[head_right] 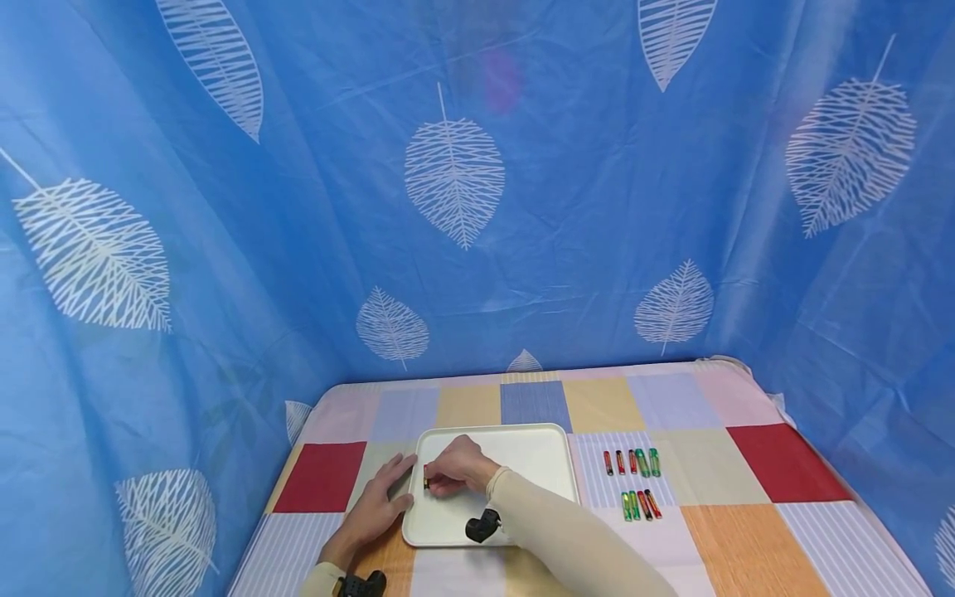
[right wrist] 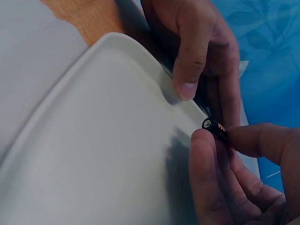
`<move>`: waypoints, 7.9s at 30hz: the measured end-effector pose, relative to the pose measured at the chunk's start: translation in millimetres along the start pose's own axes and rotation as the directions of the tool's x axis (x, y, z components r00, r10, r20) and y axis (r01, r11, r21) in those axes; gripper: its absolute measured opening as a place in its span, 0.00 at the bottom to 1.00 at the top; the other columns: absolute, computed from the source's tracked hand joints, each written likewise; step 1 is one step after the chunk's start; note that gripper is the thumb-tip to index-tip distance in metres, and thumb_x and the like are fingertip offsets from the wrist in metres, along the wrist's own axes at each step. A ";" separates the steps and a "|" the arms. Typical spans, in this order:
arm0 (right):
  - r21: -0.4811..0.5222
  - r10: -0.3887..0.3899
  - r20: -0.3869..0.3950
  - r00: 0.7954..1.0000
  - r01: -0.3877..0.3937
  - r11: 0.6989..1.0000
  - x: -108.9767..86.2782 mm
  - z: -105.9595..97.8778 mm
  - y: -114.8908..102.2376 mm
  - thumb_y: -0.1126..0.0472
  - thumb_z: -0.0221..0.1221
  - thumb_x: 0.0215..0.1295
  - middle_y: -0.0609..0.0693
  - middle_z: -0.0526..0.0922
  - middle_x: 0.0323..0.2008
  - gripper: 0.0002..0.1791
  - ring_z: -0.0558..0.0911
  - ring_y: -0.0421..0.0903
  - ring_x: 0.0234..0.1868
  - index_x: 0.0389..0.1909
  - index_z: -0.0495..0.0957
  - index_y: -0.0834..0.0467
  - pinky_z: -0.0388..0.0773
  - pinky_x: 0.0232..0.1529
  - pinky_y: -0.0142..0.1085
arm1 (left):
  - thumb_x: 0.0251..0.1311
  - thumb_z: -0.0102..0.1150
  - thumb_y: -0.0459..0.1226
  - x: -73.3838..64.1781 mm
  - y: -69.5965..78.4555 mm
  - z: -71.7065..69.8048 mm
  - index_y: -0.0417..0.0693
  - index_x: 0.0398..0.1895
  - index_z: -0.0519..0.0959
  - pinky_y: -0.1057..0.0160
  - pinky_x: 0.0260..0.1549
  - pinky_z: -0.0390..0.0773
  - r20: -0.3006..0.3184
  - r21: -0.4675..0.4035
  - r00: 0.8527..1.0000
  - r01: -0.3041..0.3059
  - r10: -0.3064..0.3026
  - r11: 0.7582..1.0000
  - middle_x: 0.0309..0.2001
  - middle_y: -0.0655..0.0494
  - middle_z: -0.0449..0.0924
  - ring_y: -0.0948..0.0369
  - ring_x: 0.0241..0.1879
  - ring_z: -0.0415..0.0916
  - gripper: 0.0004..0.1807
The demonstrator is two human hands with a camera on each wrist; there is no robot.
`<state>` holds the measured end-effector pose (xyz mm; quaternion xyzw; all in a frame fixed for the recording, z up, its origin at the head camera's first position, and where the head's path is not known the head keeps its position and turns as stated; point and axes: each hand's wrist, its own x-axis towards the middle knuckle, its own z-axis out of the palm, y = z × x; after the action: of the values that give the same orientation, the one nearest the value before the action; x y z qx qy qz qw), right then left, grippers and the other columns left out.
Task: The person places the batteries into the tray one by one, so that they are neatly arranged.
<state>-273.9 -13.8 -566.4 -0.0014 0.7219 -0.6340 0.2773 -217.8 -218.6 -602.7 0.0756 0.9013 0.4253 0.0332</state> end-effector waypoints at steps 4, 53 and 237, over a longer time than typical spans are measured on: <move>-0.028 0.010 -0.044 0.999 -0.011 1.000 3.7 6.6 -0.9 0.72 0.71 0.61 0.54 0.88 0.19 0.03 0.86 0.39 0.17 0.29 0.88 0.67 0.89 0.25 0.33 | 0.66 0.66 0.29 0.7 -0.8 1.2 0.47 0.80 0.74 0.18 0.77 0.50 0.002 -0.005 1.000 0.005 -0.005 1.000 0.83 0.28 0.59 0.20 0.82 0.47 0.37; 0.110 0.027 0.079 0.997 -0.036 0.993 10.4 2.1 4.8 0.70 0.64 0.65 0.61 0.93 0.32 0.10 0.90 0.42 0.25 0.40 0.88 0.73 0.92 0.36 0.36 | 0.65 0.65 0.30 -0.5 -1.0 1.7 0.45 0.81 0.73 0.19 0.78 0.48 0.004 -0.037 1.000 0.003 -0.003 0.999 0.84 0.28 0.57 0.21 0.83 0.45 0.38; 0.302 0.055 0.126 0.991 -0.091 0.949 -192.9 -338.1 72.3 0.59 0.57 0.85 0.56 0.94 0.50 0.16 0.95 0.47 0.50 0.60 0.87 0.63 0.89 0.57 0.39 | 0.66 0.65 0.31 2.9 4.2 -0.4 0.48 0.82 0.72 0.18 0.77 0.50 0.012 -0.012 0.995 0.094 -0.094 0.995 0.85 0.32 0.57 0.24 0.84 0.45 0.38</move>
<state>-221.3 377.8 -541.4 0.0314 0.5967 -0.7268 0.3389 -220.3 -215.9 -599.1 0.0352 0.9009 0.4286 0.0590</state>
